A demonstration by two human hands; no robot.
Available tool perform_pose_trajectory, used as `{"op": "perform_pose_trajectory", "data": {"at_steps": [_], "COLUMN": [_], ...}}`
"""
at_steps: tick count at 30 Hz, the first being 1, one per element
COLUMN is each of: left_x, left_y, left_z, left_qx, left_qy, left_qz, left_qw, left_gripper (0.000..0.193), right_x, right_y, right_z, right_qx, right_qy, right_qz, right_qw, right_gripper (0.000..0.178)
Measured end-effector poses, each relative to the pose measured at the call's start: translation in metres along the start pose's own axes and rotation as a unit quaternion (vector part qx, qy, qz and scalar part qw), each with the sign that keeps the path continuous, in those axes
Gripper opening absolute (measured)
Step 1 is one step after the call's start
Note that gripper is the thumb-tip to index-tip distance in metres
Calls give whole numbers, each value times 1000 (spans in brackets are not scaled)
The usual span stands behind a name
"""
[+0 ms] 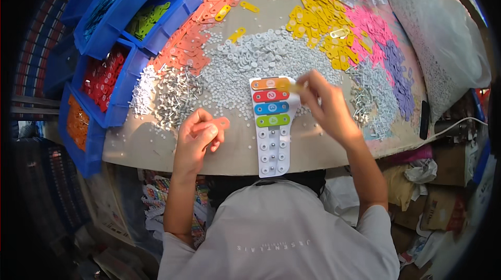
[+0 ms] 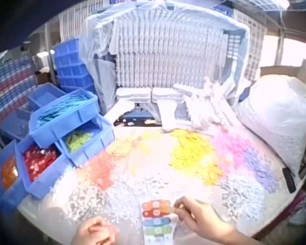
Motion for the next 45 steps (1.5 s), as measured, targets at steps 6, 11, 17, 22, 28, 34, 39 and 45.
{"op": "perform_pose_trajectory", "data": {"at_steps": [6, 11, 17, 22, 28, 34, 39, 45], "left_x": [-8, -15, -20, -25, -29, -38, -39, -39], "left_y": [22, 39, 46, 44, 51, 70, 77, 86], "left_z": [-6, -5, -4, -2, 7, 12, 15, 12], "left_qx": [-20, -53, -13, 0, -24, -39, -18, -6], "left_qy": [53, 90, 66, 45, 143, 199, 217, 269], "left_qz": [121, 242, 286, 274, 344, 408, 456, 510], "left_qw": [991, 965, 956, 961, 928, 890, 863, 817], "left_gripper": [12, 7, 11, 15, 15, 16, 16, 16], "right_x": [-7, -10, -11, -8, -2, 8, 9, 9], "right_y": [33, 60, 69, 68, 70, 71, 69, 68], "right_z": [-71, -80, -81, -81, -86, -92, -92, -91], "right_qx": [-83, -132, -111, -84, -58, -33, -4, 1], "right_qy": [26, 60, 42, 37, 65, 110, 107, 104], "right_qz": [4, 8, -47, -120, -126, -93, -91, -93], "right_qw": [996, 989, 992, 988, 988, 989, 990, 990], "right_gripper": [10, 13, 13, 18, 24, 33, 36, 36]}}
Point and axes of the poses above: each hand's wrist, its own z-axis towards the middle knuckle, its own y-axis out of the palm, x = y × z, the point moved 8 cm from there along z, towards the middle knuckle, and after that the axes turned 14 degrees about -z, right-handed, at the moved point
